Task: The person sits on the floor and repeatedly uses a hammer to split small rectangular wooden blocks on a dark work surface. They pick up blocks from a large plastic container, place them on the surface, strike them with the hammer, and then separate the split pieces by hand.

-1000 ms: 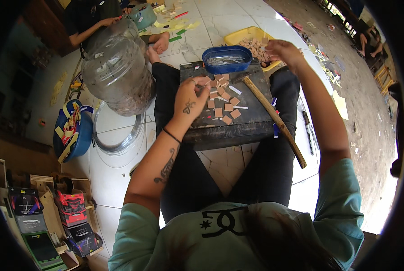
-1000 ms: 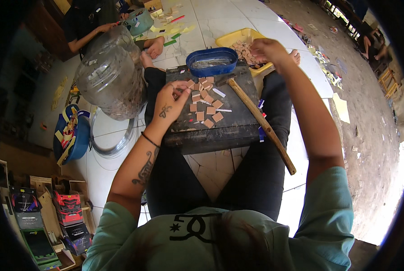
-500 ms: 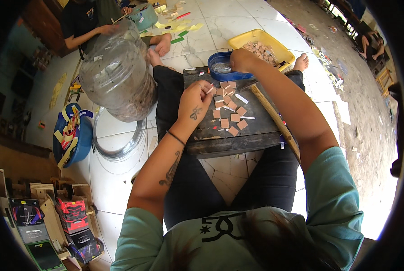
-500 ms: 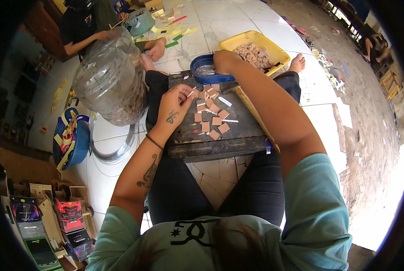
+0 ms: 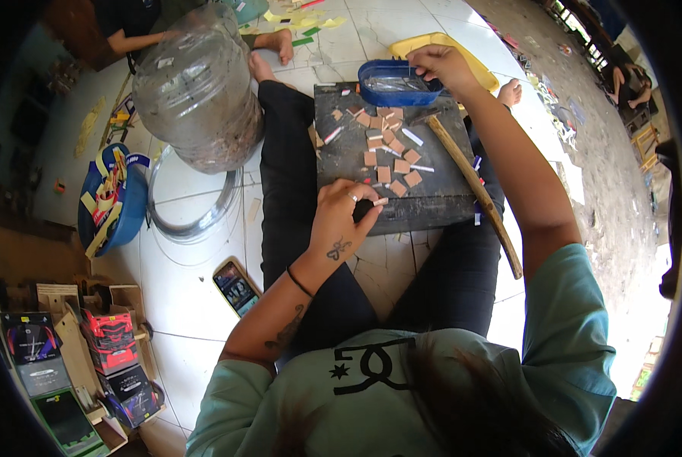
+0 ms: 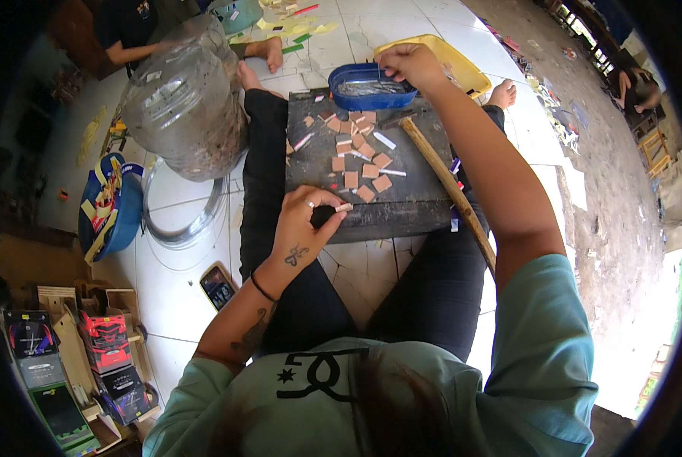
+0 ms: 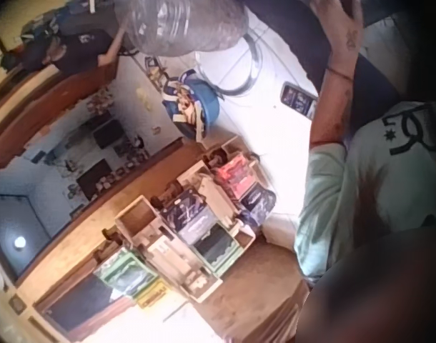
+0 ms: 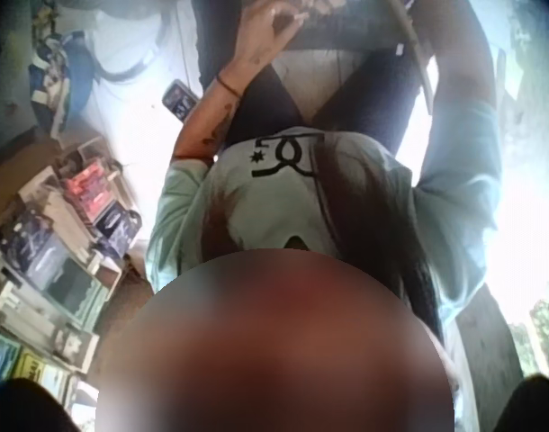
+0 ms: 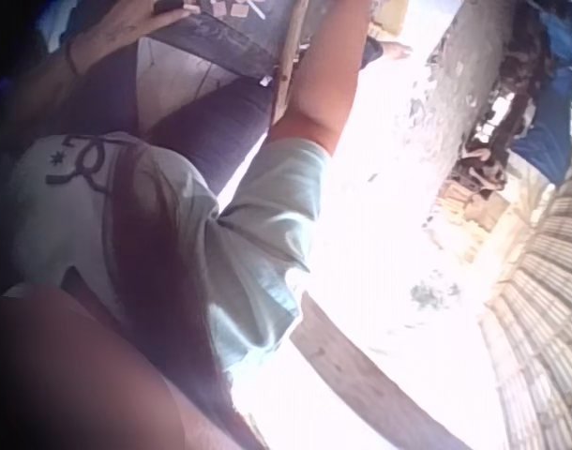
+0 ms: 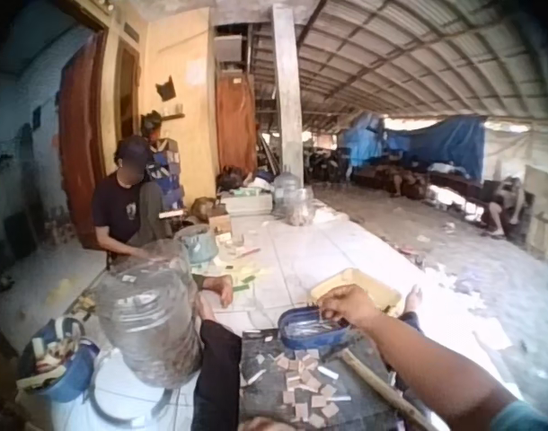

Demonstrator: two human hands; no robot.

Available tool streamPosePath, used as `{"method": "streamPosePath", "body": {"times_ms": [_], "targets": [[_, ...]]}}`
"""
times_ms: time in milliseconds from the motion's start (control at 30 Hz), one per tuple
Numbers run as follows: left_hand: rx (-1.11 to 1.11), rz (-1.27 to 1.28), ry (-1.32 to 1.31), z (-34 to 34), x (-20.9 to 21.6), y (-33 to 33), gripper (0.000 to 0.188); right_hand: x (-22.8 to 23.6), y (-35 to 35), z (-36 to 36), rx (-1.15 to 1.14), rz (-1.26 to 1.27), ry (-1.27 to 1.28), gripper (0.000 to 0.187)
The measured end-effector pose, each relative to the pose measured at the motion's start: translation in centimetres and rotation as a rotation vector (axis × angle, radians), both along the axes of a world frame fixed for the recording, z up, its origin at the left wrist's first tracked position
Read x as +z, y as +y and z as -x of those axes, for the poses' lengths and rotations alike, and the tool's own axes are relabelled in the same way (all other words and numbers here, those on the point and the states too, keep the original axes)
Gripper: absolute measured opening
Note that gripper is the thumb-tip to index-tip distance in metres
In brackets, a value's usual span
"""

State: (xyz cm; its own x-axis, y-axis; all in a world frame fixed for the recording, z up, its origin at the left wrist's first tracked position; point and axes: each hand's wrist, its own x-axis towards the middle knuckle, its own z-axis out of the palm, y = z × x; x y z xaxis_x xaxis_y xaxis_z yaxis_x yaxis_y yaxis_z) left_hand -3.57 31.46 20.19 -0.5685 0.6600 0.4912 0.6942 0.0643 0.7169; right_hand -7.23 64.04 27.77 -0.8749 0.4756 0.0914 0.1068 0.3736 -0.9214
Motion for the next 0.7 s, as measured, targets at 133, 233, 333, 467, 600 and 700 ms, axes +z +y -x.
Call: {"method": "streamPosePath", "body": {"times_ms": [133,233,333,467,600,700], "targets": [[0.008,0.010,0.012,-0.2,-0.6,-0.1,0.013,0.6,-4.1,-4.7,0.147,0.122,0.113,0.010],[-0.007,-0.017,0.019,0.0,-0.8,-0.1,0.013,-0.5,-9.2,-9.2,0.270,0.168,0.104,0.004],[-0.012,-0.035,0.006,0.0,-0.9,0.0,0.011,-1.5,-13.3,-12.5,0.257,0.255,0.079,0.006],[0.008,-0.045,0.048,-0.1,-1.1,0.3,0.010,-2.9,-16.9,-14.2,0.153,-0.069,0.089,0.004],[0.012,-0.069,0.035,-0.2,-1.4,0.4,0.010,-3.2,-17.3,-14.3,0.172,-0.233,0.086,0.007],[0.018,-0.063,0.057,-0.2,-1.4,0.4,0.011,-3.3,-17.3,-14.2,0.179,-0.270,0.064,0.008]]}}
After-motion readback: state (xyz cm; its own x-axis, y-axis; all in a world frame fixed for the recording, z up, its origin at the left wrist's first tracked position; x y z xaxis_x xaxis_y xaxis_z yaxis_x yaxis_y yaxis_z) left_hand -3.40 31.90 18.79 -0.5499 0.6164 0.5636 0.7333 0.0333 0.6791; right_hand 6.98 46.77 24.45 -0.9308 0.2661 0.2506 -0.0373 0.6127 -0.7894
